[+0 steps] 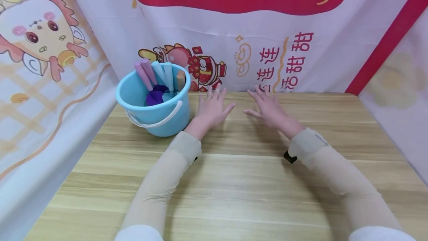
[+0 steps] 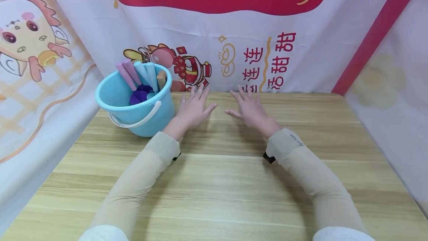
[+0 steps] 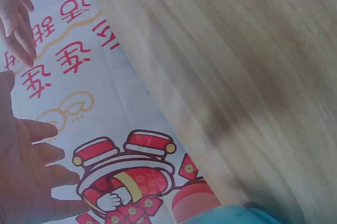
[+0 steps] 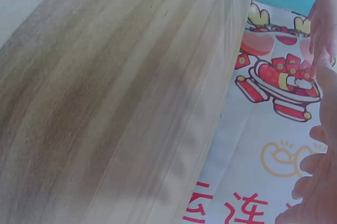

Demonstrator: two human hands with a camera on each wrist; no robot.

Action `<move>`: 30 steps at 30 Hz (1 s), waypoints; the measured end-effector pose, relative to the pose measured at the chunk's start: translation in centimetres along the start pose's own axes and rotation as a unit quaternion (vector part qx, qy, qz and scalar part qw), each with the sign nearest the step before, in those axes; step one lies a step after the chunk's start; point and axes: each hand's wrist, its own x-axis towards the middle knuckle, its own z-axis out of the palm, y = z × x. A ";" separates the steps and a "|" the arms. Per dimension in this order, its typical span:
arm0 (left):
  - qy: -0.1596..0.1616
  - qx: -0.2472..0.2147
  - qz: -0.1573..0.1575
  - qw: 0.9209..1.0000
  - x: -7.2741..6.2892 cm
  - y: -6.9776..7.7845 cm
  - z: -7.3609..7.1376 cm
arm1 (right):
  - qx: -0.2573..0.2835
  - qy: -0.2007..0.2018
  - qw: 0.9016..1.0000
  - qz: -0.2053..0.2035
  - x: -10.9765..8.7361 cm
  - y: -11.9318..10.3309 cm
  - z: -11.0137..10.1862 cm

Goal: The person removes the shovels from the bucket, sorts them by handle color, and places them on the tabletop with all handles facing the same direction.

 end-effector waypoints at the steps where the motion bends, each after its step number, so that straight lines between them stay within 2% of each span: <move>1: -0.002 0.001 0.000 1.000 -0.2 0.0 -0.1 | 0.003 0.001 1.000 -0.003 -0.1 -0.2 0.0; 9: 0.007 0.014 0.022 1.000 -1.7 0.2 -0.9 | 0.013 0.010 0.999 -0.028 -0.7 -0.9 0.1; 20: 0.017 -0.027 0.043 0.999 -4.2 0.8 -1.7 | 0.005 0.021 0.998 -0.059 -1.6 -1.7 0.2; 30: 0.028 -0.020 0.060 0.998 -6.1 0.8 -2.8 | 0.008 0.029 0.996 -0.086 -2.5 -2.8 0.4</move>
